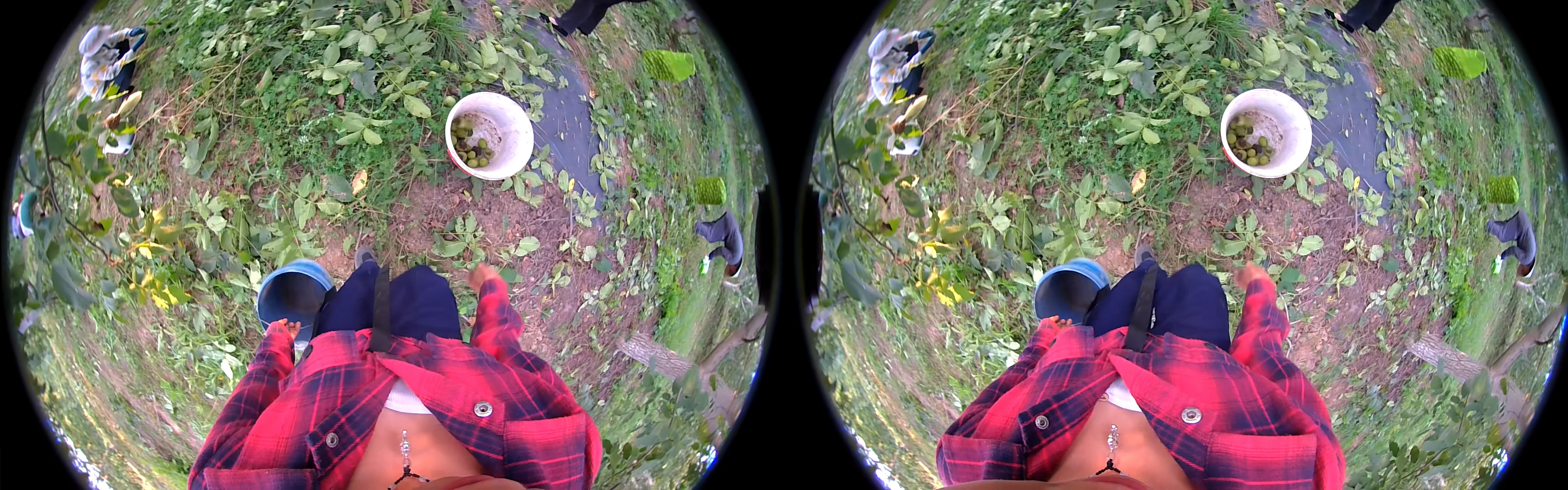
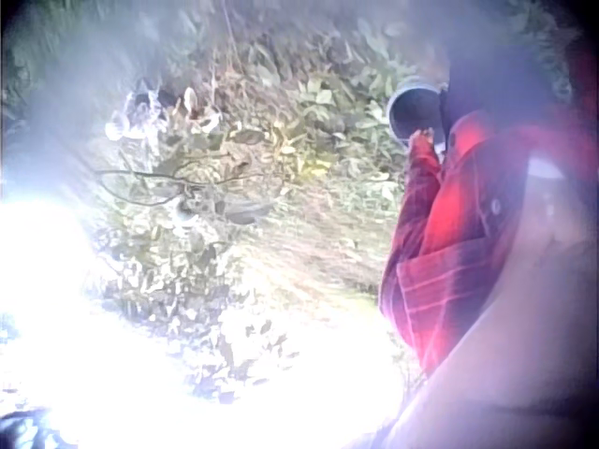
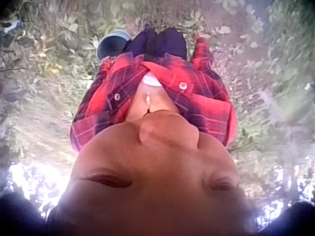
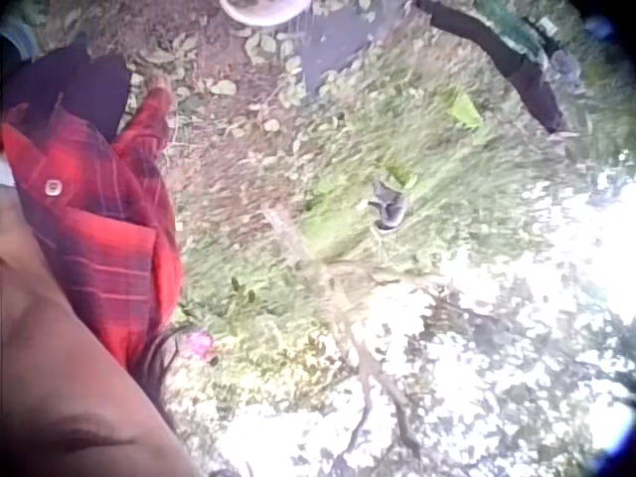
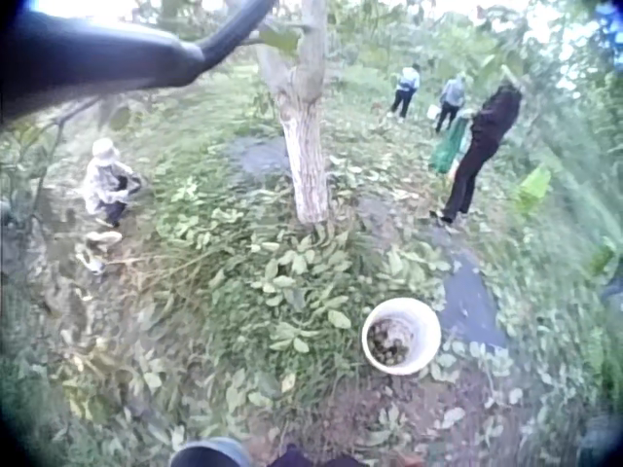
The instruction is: The person picks walnuts from the ground by hand and places them into buckets.
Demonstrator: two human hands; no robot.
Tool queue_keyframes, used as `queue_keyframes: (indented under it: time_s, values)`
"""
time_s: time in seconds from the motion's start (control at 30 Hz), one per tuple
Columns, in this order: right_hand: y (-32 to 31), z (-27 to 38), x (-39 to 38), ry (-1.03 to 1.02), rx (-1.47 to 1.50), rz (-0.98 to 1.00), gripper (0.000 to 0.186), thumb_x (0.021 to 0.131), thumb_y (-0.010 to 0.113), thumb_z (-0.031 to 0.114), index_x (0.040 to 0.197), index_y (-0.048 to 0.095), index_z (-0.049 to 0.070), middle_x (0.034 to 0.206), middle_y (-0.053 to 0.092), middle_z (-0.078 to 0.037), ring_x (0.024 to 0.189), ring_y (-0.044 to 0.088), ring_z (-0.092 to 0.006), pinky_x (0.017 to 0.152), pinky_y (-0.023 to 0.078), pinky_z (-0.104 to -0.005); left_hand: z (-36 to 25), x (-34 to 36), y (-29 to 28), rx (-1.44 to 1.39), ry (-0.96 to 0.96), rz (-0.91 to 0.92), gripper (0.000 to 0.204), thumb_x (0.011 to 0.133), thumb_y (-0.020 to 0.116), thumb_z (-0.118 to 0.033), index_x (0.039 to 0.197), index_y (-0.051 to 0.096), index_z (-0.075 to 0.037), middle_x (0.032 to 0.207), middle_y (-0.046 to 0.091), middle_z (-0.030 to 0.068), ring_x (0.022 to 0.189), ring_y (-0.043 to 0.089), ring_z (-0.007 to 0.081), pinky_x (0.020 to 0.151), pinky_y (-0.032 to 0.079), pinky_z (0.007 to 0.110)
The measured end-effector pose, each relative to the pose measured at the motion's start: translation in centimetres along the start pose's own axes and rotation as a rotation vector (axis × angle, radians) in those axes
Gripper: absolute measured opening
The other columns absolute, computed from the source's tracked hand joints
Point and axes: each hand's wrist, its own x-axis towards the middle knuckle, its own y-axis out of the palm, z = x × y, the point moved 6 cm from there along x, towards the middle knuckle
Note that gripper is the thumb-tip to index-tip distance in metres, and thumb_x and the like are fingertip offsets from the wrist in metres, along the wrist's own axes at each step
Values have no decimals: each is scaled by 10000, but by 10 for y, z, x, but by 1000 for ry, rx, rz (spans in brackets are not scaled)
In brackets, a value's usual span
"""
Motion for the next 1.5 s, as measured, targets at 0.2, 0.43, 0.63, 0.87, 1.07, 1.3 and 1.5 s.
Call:
queue_keyframes:
  time_s: [0.2, 0.43, 0.63, 0.87, 1.07, 1.3, 1.5]
  values:
    - [-103, -55, 33, 22, -614, -135, 258, 769, 503, 166, 996, 471, 46, 951, 519, -149, 899, 503, -252, 728, 433, -360, -45, -69, 149, 377, 400, 42, 47, 741, 481, -73, 733, 445, -44, 580, 412, 93, 485, 415, 212, 513, 446, 437]
    - [-97, 63, 158, 103, -371, -282, 310, 734, 539, 348, 825, 531, 52, 869, 536, -135, 737, 530, -209, 586, 428, -329, -58, -174, 373, 627, 763, 345, 190, 781, 480, -218, 713, 478, -40, 469, 407, 33, 359, 390, 142, 331, 321, 248]
    - [32, 241, 251, -141, -616, -540, 414, 639, 637, 253, 948, 509, 8, 820, 537, -120, 642, 522, -221, 495, 424, -323, -48, -212, 414, 713, 967, 245, 218, 793, 463, -232, 712, 487, -32, 503, 433, 23, 386, 401, 107, 339, 319, 215]
    - [10, 283, 351, 1, -667, -512, 410, 629, 592, 114, 1007, 463, 20, 878, 515, -119, 718, 515, -240, 568, 445, -332, -50, -242, 398, 606, 1018, 46, 238, 811, 435, -237, 726, 490, -21, 500, 441, 30, 384, 411, 117, 338, 325, 220]
    - [-7, 272, 367, 201, -697, -464, 457, 620, 553, -5, 1057, 424, 31, 927, 497, -118, 784, 508, -256, 631, 464, -340, -56, -238, 326, 414, 879, -100, 235, 813, 422, -207, 682, 469, -19, 483, 428, 42, 353, 391, 156, 319, 311, 261]
    - [56, 271, 380, 292, -559, -359, 457, 574, 550, -111, 995, 457, 42, 884, 500, -150, 784, 514, -294, 616, 493, -400, -59, -154, 318, -111, 526, 93, 228, 834, 380, -243, 782, 432, -28, 609, 486, 104, 594, 541, 294, 395, 376, 319]
    - [268, 309, 381, 255, -1639, -593, 345, 549, 640, 93, 873, 536, 32, 869, 556, -107, 729, 559, -221, 624, 464, -390, -105, -83, 327, -256, 360, -106, 185, 791, 424, -201, 716, 452, -34, 599, 472, 101, 572, 503, 289, 494, 402, 418]
